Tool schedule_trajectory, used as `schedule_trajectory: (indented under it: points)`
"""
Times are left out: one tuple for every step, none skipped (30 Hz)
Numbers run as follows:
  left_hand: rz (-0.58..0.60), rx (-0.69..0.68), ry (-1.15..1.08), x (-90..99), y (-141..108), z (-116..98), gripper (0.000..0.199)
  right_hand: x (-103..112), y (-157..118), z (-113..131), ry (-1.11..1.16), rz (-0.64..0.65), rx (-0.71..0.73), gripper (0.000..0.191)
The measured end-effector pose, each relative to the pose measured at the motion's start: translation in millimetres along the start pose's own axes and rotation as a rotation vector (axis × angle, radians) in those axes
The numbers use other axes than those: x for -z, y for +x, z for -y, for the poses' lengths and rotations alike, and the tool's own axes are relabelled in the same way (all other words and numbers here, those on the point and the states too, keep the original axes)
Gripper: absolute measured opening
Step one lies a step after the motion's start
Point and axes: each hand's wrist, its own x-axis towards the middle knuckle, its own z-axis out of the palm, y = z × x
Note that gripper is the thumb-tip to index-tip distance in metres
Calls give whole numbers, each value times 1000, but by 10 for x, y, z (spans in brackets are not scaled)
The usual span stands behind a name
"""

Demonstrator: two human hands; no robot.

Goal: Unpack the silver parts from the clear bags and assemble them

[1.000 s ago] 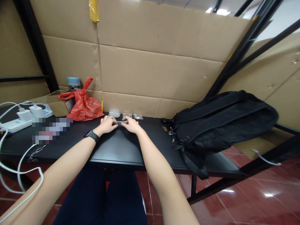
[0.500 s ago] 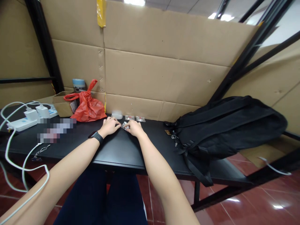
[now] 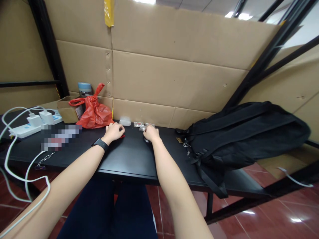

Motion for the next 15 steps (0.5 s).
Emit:
schedule_trajectory:
  points:
    - [2,0,0,0,3,7,27,-10,4,-9,0,2,-8,39]
    - [4,2,0,2,6,14,27,-18,6,-16,1,9,-10,42]
    - [6,5,0,3,9,21,27,-24,6,-22,4,22,-10,45]
    - [7,7,-1,5,11,27,27,-25,5,-25,6,40,-12,47]
    - [7,10,-2,7,13,30,27,-18,1,-28,7,62,-20,48]
    - [7,12,-2,10,14,32,27,-4,-5,-32,7,85,-34,48]
    - [9,13,-2,12,15,31,27,18,-14,-39,7,110,-54,47]
    - [10,14,-1,14,14,29,27,48,-27,-49,7,136,-77,46]
    - [11,15,0,16,14,27,27,85,-43,-65,8,162,-102,45]
    - [15,15,2,18,12,25,27,124,-64,-89,12,184,-129,44]
    - [19,13,4,19,11,24,28,165,-88,-120,18,205,-156,44]
    - [22,11,4,19,10,24,28,203,-114,-159,25,223,-184,44]
    - [26,9,3,18,10,26,28,238,-141,-204,30,236,-209,44]
    - [29,7,0,17,10,28,28,267,-167,-251,32,243,-232,44]
    - [30,7,-3,15,11,32,27,290,-190,-298,23,233,-246,44]
